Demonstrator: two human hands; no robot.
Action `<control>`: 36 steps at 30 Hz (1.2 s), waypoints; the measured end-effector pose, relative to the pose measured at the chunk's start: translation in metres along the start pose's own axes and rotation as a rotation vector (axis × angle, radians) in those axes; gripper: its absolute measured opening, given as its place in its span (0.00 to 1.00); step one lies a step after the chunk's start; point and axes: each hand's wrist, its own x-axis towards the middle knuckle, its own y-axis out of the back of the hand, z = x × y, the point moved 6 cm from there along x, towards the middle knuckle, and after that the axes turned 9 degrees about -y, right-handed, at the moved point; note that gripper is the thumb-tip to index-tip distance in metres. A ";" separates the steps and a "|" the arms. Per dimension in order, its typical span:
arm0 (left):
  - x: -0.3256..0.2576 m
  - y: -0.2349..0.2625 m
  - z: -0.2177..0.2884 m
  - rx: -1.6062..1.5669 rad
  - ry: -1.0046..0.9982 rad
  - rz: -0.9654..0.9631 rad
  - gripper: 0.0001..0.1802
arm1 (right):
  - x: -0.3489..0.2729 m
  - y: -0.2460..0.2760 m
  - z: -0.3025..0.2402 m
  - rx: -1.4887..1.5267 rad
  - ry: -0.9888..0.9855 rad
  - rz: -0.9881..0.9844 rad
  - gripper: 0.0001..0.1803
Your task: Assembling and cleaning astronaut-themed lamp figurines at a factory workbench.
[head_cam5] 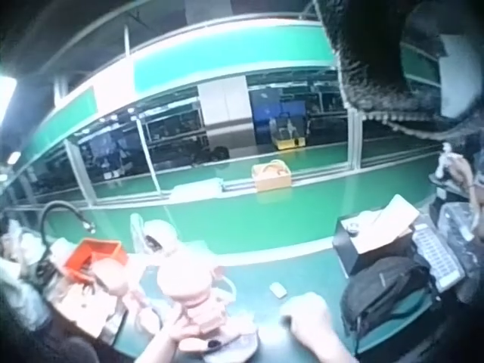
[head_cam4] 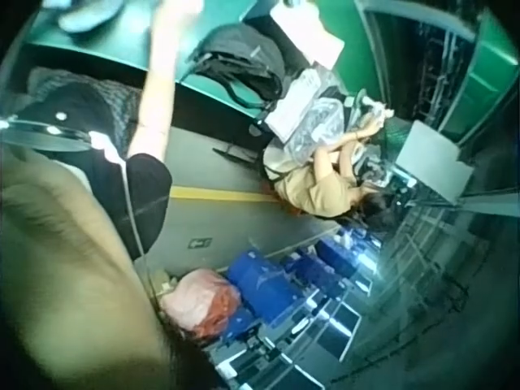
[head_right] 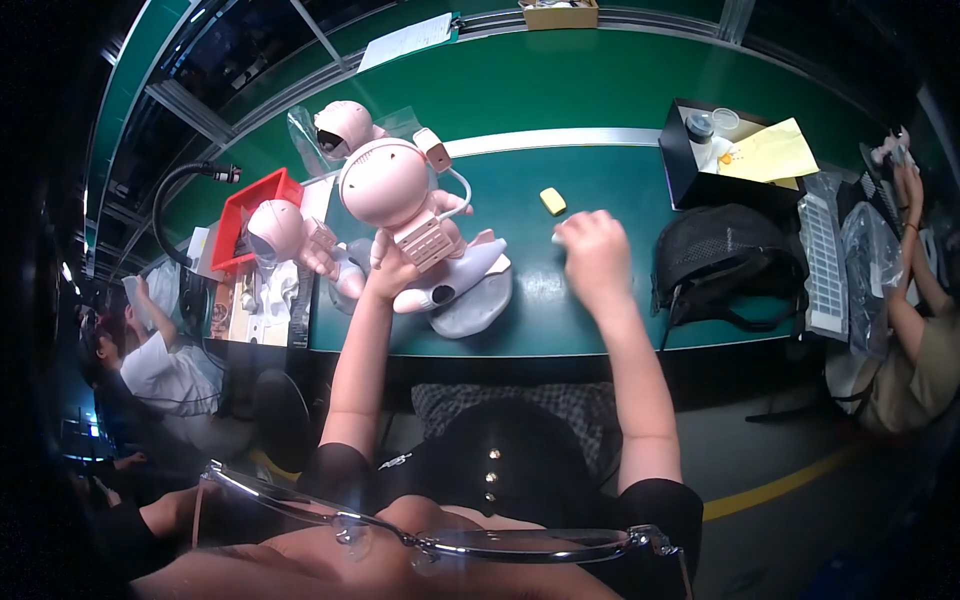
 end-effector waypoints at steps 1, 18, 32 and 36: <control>-0.001 0.002 0.003 0.315 -0.164 -0.031 0.22 | -0.001 0.007 0.006 -0.087 -0.036 0.058 0.16; -0.008 -0.025 -0.004 0.912 -0.320 0.300 0.23 | 0.046 0.025 -0.106 0.319 0.171 0.208 0.47; -0.005 -0.016 -0.019 0.548 -0.286 0.292 0.38 | 0.059 0.018 -0.030 1.149 -0.102 0.237 0.41; -0.006 -0.017 -0.020 0.592 -0.315 0.270 0.39 | 0.064 0.008 -0.026 1.592 -0.251 0.058 0.39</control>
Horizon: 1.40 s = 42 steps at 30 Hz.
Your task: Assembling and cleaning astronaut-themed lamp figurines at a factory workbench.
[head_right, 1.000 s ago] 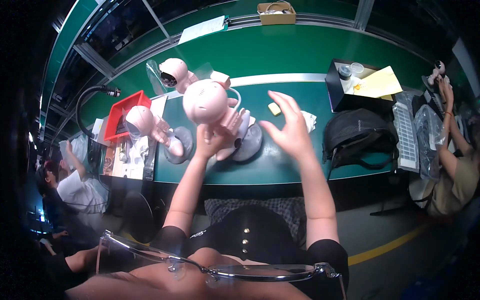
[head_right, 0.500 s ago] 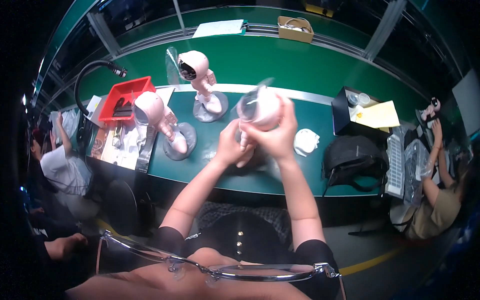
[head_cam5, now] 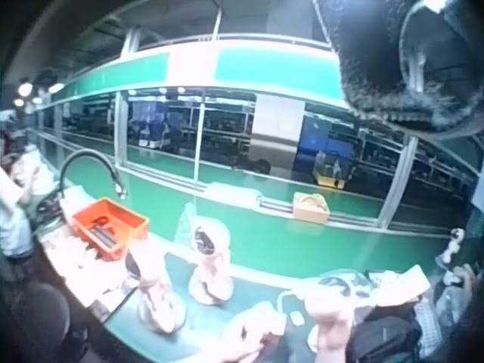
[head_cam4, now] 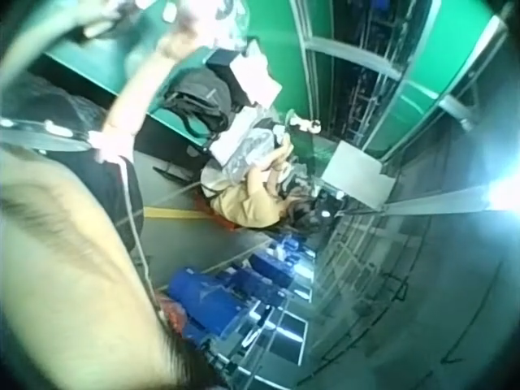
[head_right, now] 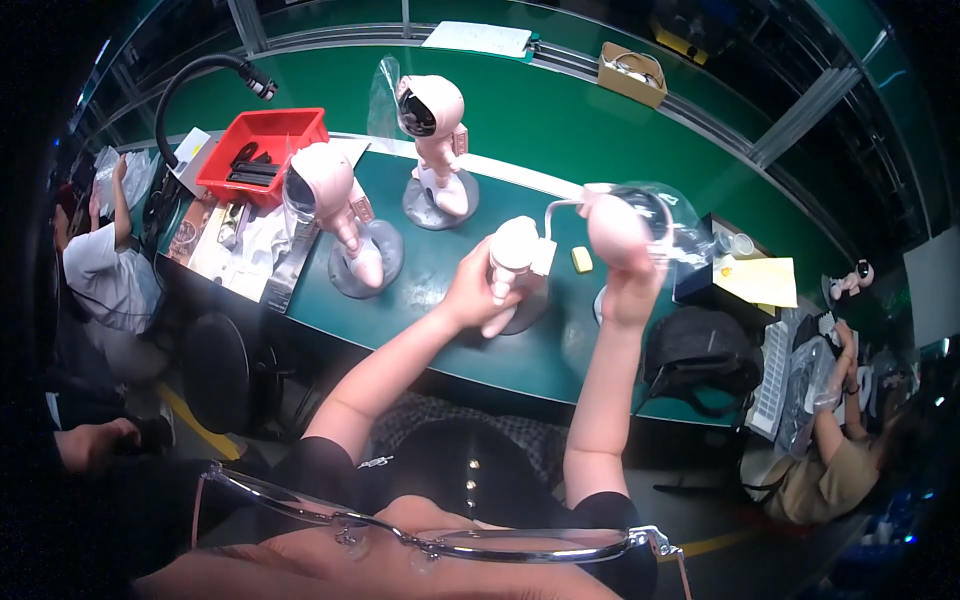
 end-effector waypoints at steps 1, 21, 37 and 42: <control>0.000 -0.001 0.000 0.000 0.001 0.001 0.39 | -0.005 -0.013 -0.011 -0.300 0.166 0.161 0.38; -0.009 0.011 0.029 0.167 -0.386 0.130 0.39 | -0.022 -0.001 0.037 0.646 -0.477 0.055 0.38; -0.009 0.013 0.023 0.204 -0.320 0.151 0.37 | -0.023 -0.020 0.028 0.447 -0.337 0.005 0.42; -0.009 0.012 0.020 0.194 -0.307 0.159 0.39 | -0.022 -0.022 0.024 0.359 -0.285 -0.006 0.42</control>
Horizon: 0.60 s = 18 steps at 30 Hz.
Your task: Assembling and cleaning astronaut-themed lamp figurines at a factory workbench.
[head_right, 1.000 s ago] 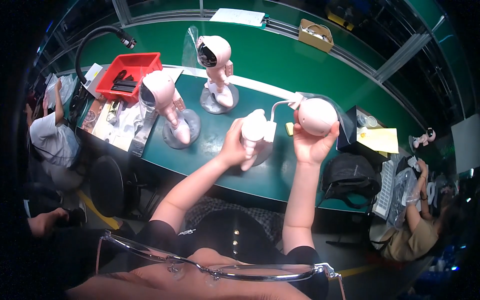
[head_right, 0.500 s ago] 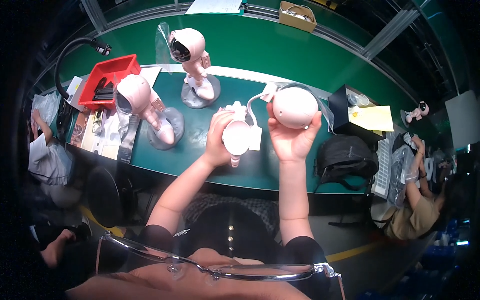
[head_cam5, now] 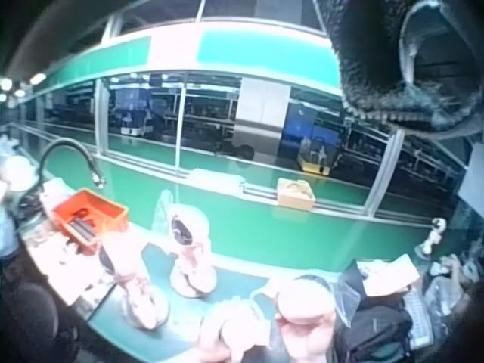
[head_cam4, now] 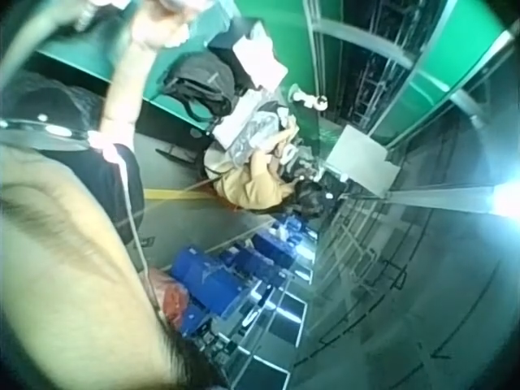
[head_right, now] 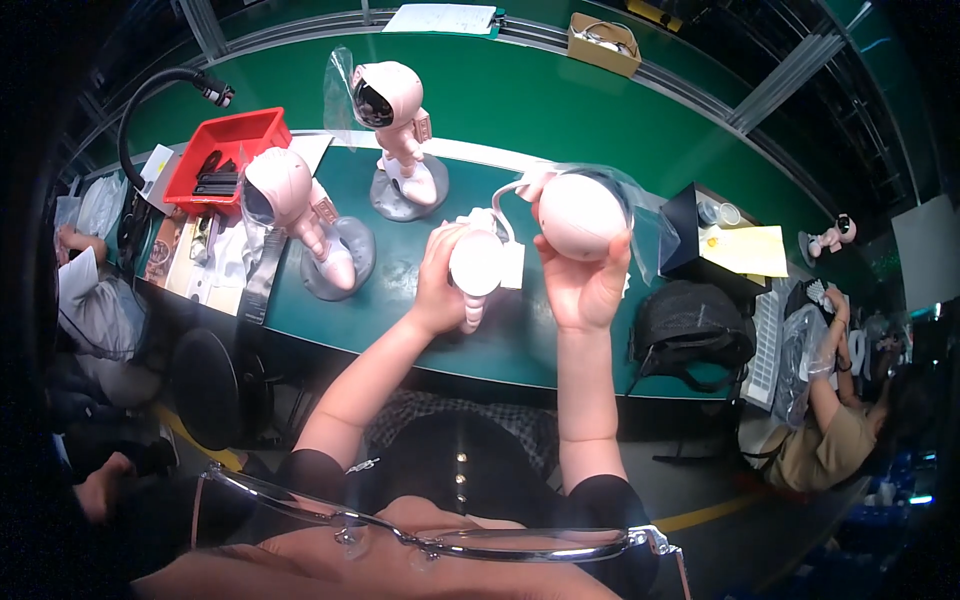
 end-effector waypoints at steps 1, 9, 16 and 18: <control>-0.001 0.000 -0.002 0.004 0.021 -0.004 0.39 | 0.002 -0.001 0.001 0.015 -0.027 0.001 0.43; 0.004 0.004 0.001 0.015 0.033 0.015 0.32 | 0.006 -0.001 0.014 0.195 -0.207 0.084 0.44; 0.004 0.004 0.002 0.014 0.051 0.008 0.32 | 0.004 0.001 0.011 0.151 -0.171 0.094 0.43; 0.003 0.004 0.001 0.021 0.063 0.012 0.32 | 0.004 0.000 0.008 0.072 -0.117 0.073 0.44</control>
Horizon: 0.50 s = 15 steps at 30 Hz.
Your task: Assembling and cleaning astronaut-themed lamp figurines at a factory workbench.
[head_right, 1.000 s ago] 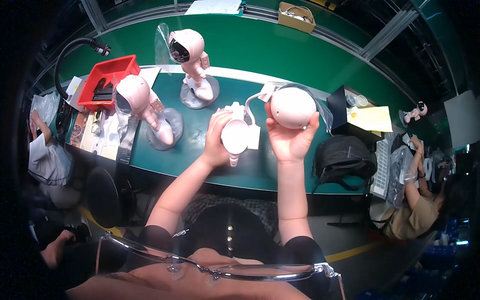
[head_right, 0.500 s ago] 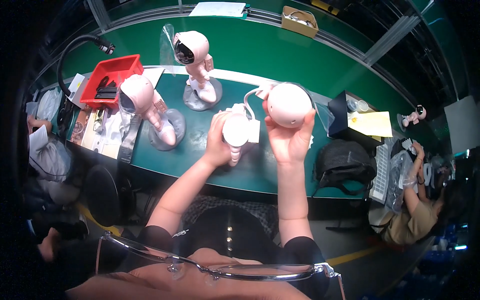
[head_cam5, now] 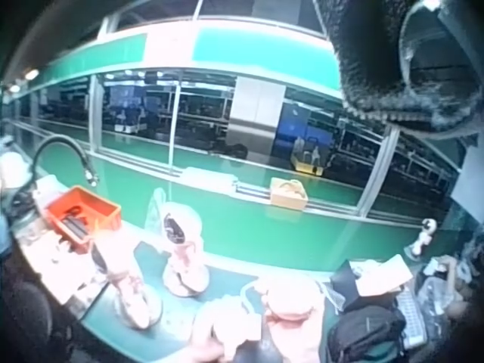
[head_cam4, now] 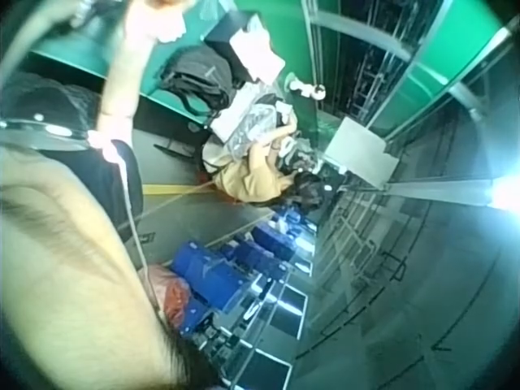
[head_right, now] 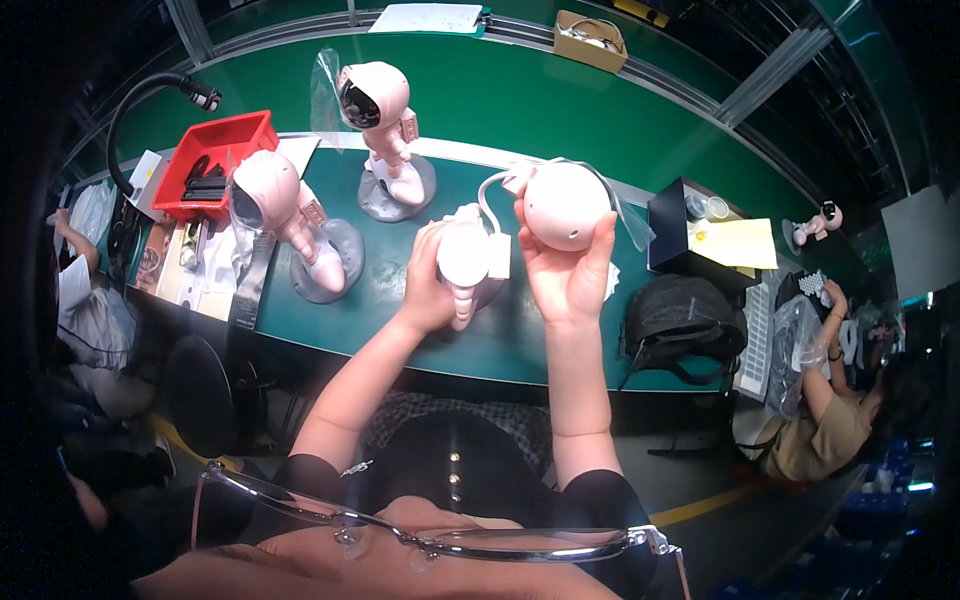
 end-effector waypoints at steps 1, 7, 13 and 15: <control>-0.001 0.000 -0.001 0.001 0.001 0.001 0.32 | 0.000 -0.001 0.001 0.000 -0.002 0.000 0.44; -0.001 -0.001 -0.003 0.004 -0.016 -0.015 0.41 | -0.004 -0.007 0.000 -0.051 0.042 0.007 0.43; 0.000 -0.001 -0.006 -0.028 0.037 -0.029 0.41 | -0.005 -0.005 -0.002 -0.114 0.106 0.001 0.41; -0.002 -0.005 -0.007 -0.080 0.087 -0.102 0.41 | -0.006 -0.011 -0.006 -0.248 0.188 -0.066 0.38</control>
